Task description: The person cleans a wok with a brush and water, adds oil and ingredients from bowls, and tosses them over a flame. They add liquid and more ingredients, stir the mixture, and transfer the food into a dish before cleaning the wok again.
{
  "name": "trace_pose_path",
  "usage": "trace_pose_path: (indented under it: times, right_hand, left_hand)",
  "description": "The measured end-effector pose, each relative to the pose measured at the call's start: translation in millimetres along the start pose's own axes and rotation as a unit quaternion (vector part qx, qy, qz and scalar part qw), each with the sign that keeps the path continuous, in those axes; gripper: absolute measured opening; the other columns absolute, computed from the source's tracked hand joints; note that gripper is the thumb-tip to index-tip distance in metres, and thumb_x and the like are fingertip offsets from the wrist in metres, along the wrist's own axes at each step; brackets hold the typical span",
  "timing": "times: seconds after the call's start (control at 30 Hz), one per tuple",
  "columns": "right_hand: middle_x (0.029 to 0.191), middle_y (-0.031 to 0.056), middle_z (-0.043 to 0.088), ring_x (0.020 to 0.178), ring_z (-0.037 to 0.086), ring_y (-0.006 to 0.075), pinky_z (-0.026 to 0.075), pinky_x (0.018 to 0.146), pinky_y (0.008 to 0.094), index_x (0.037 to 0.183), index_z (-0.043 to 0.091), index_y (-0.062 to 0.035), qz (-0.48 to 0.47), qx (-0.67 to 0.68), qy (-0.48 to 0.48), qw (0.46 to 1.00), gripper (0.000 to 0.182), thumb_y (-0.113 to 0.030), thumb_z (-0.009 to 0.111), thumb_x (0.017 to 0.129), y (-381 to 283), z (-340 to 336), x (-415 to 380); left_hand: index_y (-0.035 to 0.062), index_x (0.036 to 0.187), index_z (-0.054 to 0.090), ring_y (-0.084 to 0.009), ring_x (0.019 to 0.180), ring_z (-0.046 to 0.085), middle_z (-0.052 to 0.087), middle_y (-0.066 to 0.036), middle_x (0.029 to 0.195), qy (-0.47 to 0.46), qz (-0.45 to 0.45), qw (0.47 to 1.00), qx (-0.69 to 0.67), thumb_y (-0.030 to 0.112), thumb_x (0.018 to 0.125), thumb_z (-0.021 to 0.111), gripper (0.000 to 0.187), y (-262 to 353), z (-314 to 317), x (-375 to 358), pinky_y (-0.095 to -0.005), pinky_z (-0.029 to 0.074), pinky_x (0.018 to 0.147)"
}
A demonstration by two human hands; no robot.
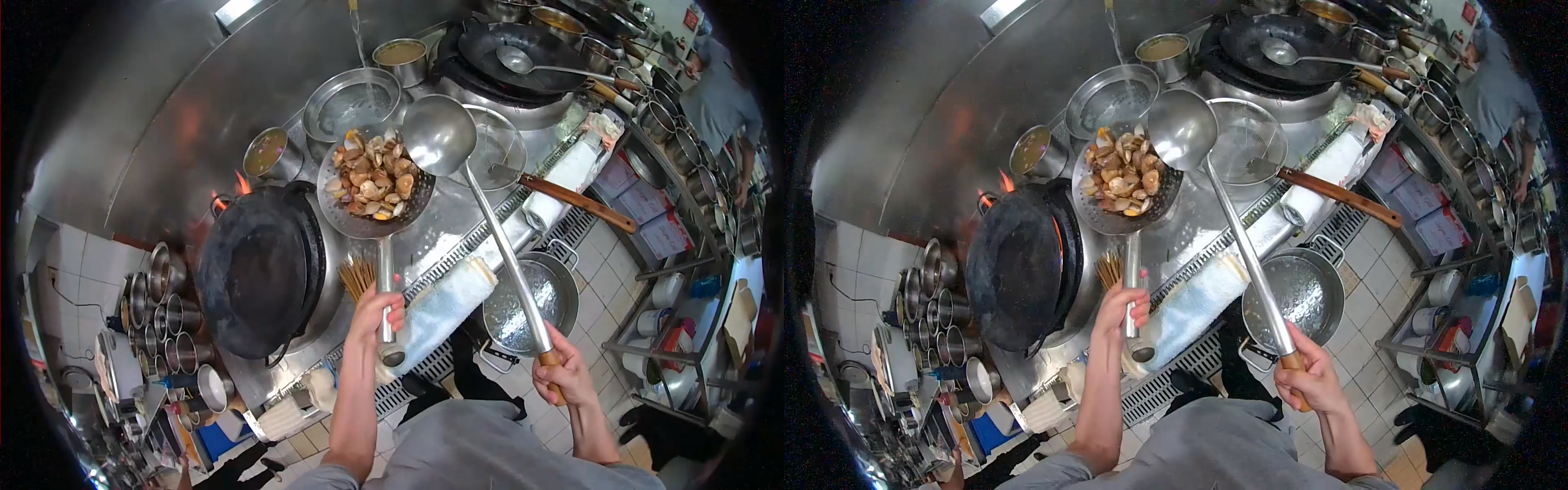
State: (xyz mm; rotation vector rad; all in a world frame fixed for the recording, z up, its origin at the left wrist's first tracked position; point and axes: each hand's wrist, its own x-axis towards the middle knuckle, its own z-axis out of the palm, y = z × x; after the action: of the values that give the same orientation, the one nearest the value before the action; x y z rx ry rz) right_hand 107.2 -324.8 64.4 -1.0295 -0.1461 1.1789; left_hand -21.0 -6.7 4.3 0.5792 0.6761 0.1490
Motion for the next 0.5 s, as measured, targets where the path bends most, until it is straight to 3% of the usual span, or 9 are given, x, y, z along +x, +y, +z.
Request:
trace_pose_path:
  times: [0.03, 0.2, 0.27, 0.3, 0.4, 0.5]
  right_hand:
    - [0.057, 0.0089, 0.045, 0.032, 0.036, 0.0109, 0.03, 0.029, 0.0233, 0.143, 0.023, -0.0118, 0.002, 0.045, 0.009, 0.999, 0.076, 0.007, 0.051, 0.074, -1, 2, -1]
    - [0.053, 0.0083, 0.038, 0.029, 0.032, 0.0116, 0.027, 0.027, 0.0258, 0.143, 0.021, -0.013, 0.041, 0.209, -0.039, 0.976, 0.08, 0.005, 0.053, 0.072, -10, -7, -9]
    - [0.054, 0.009, 0.038, 0.03, 0.033, 0.0121, 0.028, 0.027, 0.0263, 0.143, 0.021, -0.0129, 0.077, 0.136, -0.006, 0.988, 0.08, 0.006, 0.052, 0.072, -3, -13, -6]
    - [0.054, 0.0099, 0.04, 0.031, 0.036, 0.0127, 0.029, 0.027, 0.0259, 0.143, 0.021, -0.0128, 0.039, 0.071, 0.021, 0.996, 0.081, 0.008, 0.052, 0.071, 6, -12, -6]
    - [0.055, 0.0078, 0.045, 0.034, 0.039, 0.0118, 0.03, 0.03, 0.0239, 0.142, 0.024, -0.0124, 0.019, 0.046, 0.04, 0.998, 0.079, 0.012, 0.048, 0.072, -1, -7, 4]
    - [0.056, 0.0052, 0.046, 0.034, 0.041, 0.0104, 0.032, 0.031, 0.0232, 0.142, 0.024, -0.0112, 0.008, -0.047, 0.041, 0.998, 0.076, 0.01, 0.049, 0.074, -13, 5, 40]
  left_hand:
    - [0.005, 0.106, 0.044, -0.0105, 0.044, 0.042, 0.045, -0.005, 0.065, 0.048, 0.007, 0.997, 0.059, -0.002, 0.08, 0.052, 0.028, 3, 0, 4, -0.0269, 0.036, 0.036]
    - [0.0043, 0.107, 0.043, -0.0104, 0.044, 0.043, 0.044, -0.005, 0.065, 0.052, -0.021, 0.998, 0.04, -0.001, 0.079, 0.053, 0.03, 11, 2, -10, -0.0265, 0.036, 0.036]
    - [0.0042, 0.108, 0.043, -0.0104, 0.043, 0.042, 0.043, -0.004, 0.065, -0.053, -0.023, 0.995, -0.082, -0.001, 0.08, 0.052, 0.03, -1, -12, -10, -0.0267, 0.035, 0.035]
    - [0.0045, 0.108, 0.043, -0.0104, 0.043, 0.041, 0.042, -0.004, 0.065, -0.03, -0.02, 0.998, -0.054, -0.001, 0.08, 0.051, 0.03, -12, -22, 1, -0.0267, 0.034, 0.035]
    - [0.0051, 0.106, 0.043, -0.0109, 0.044, 0.041, 0.043, -0.004, 0.066, 0.043, -0.014, 0.999, -0.028, 0.0, 0.08, 0.052, 0.028, -8, -18, 23, -0.027, 0.034, 0.036]
    - [0.0057, 0.104, 0.042, -0.0119, 0.045, 0.043, 0.045, -0.005, 0.066, 0.023, -0.041, 0.996, -0.069, -0.001, 0.08, 0.052, 0.026, -18, -37, 53, -0.0281, 0.036, 0.037]
